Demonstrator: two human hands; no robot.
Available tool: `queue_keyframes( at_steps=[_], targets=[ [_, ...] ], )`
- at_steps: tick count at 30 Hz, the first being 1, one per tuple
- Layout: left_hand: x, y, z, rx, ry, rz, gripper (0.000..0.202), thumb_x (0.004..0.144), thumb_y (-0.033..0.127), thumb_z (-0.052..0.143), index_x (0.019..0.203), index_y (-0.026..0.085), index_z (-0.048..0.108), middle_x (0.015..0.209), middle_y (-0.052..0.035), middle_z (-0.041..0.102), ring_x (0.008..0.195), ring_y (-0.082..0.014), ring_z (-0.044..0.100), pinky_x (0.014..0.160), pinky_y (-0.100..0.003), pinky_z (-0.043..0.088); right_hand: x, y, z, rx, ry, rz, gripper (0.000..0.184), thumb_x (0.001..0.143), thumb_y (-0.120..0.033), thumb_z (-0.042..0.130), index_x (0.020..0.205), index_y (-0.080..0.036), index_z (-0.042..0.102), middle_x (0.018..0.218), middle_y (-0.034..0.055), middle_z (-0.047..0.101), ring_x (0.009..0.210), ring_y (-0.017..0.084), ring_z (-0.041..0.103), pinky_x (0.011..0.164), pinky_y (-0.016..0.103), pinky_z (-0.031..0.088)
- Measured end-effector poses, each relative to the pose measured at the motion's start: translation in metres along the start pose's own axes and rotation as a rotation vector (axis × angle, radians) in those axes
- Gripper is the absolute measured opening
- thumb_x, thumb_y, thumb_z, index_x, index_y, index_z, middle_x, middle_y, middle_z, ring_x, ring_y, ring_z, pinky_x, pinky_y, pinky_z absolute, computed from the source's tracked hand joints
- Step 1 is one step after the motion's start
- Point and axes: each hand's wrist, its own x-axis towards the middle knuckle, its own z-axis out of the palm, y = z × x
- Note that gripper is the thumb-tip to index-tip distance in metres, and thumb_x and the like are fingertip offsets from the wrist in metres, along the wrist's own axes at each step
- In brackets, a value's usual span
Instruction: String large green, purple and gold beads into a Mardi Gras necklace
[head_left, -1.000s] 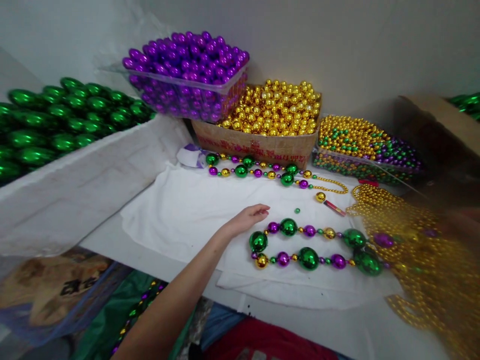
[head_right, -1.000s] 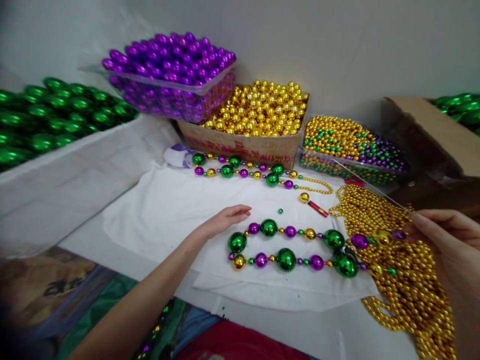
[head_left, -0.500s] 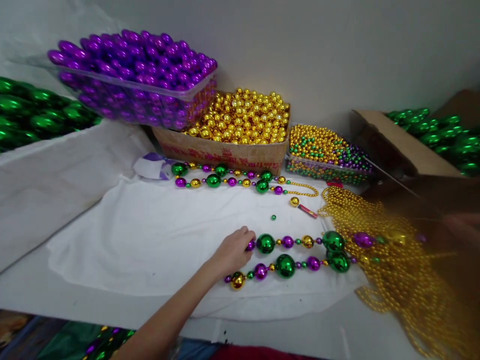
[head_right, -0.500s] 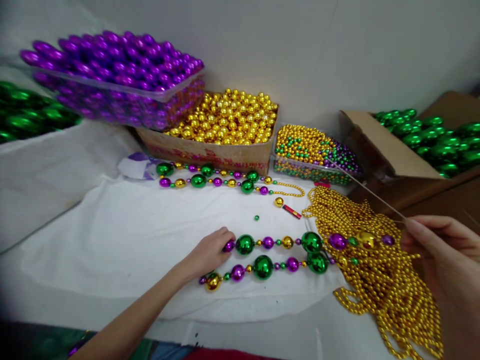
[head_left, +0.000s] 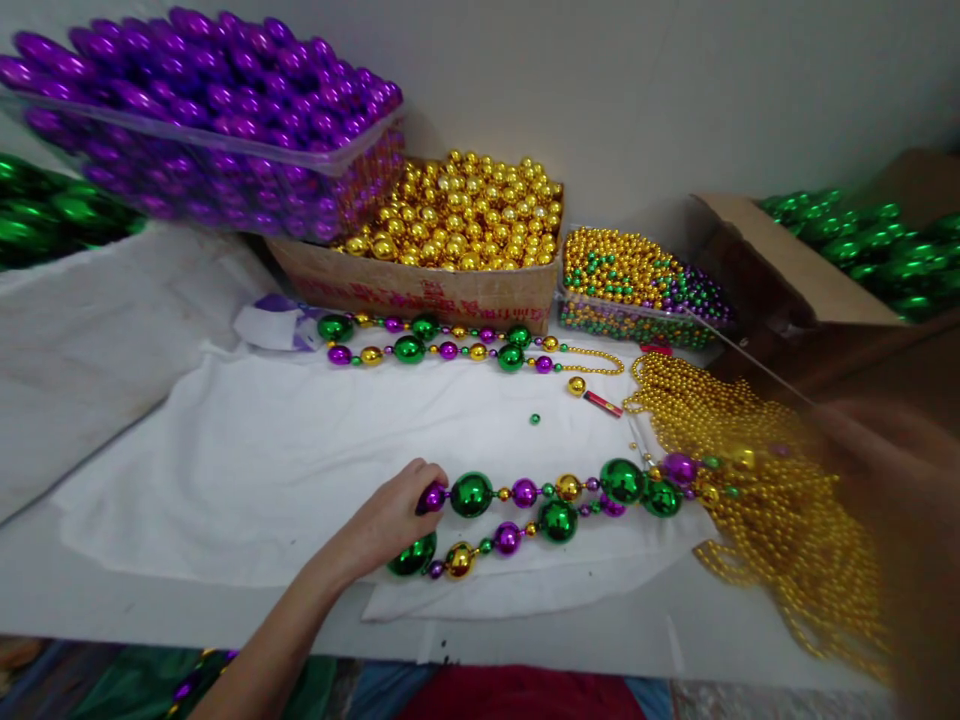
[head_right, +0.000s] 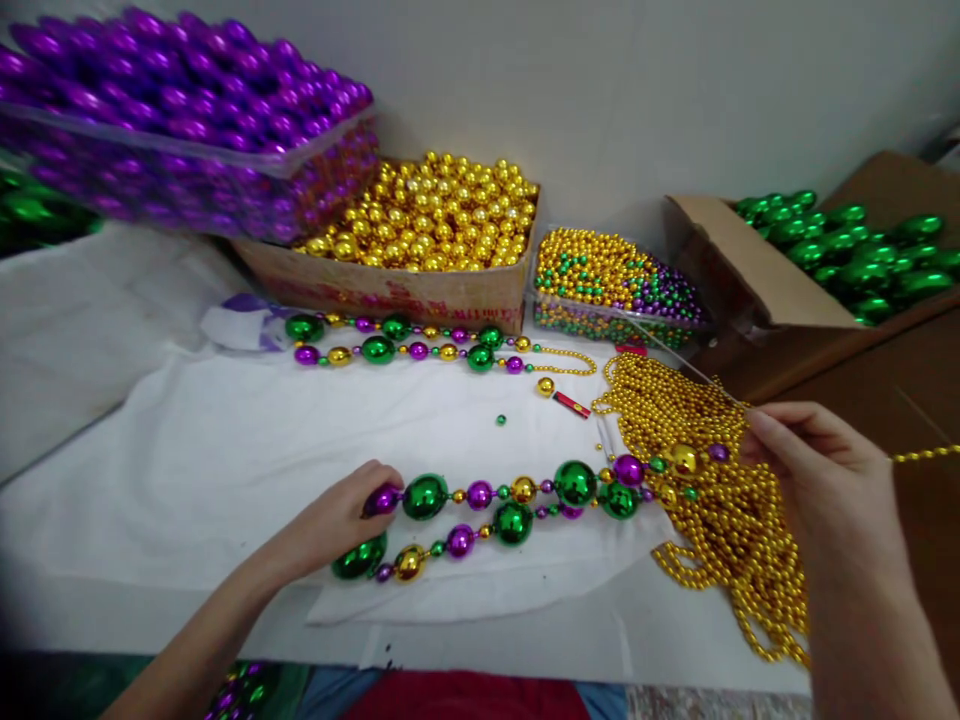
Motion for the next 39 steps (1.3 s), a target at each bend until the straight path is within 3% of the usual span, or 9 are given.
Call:
queue_keyframes(
  at_steps=[6,13,32,39],
  targets=[
    [0.002,-0.026,0.001,-0.040,0.066,-0.026,0.022,0.078,0.028,0.051,0.097,0.021,0.059,0.096,-0.0031,0.059,0.090,-0.0224,0.056,0.082,-0.033,0.042,0.023,0.040,0.034,-0.089,-0.134,0.038,0.026,0.056,-0.031,0.082,0.070,-0.016,0.067,0.059,0.0015,0.060,0.053,0.011,0.053,0.048,0.022,0.040],
    [0.004,-0.036,-0.002,-0.058,0.094,-0.092,0.025,0.078,0.034,0.051,0.096,0.021,0.060,0.093,-0.0034,0.059,0.088,-0.0233,0.057,0.082,-0.034,0.043,0.038,0.070,0.047,-0.046,-0.197,0.081,0.030,0.056,-0.037,0.082,0.071,-0.017,0.064,0.060,-0.0015,0.058,0.052,0.008,0.052,0.050,0.020,0.043],
    [0.002,-0.032,-0.005,-0.003,0.099,-0.131,0.025,0.077,0.034,0.050,0.096,0.021,0.060,0.094,-0.0039,0.059,0.088,-0.0233,0.056,0.082,-0.034,0.042,0.037,0.074,0.043,-0.045,-0.195,0.092,0.029,0.055,-0.036,0.082,0.070,-0.017,0.065,0.062,-0.0001,0.059,0.055,0.009,0.053,0.049,0.020,0.043],
    [-0.005,-0.029,-0.008,-0.028,0.146,-0.158,0.021,0.075,0.032,0.052,0.091,0.021,0.060,0.090,-0.0022,0.060,0.083,-0.0216,0.057,0.078,-0.032,0.042,0.024,0.062,0.050,-0.060,-0.176,0.084,0.016,0.054,-0.022,0.080,0.064,-0.017,0.069,0.063,0.0012,0.059,0.055,0.010,0.052,0.049,0.022,0.044]
  ],
)
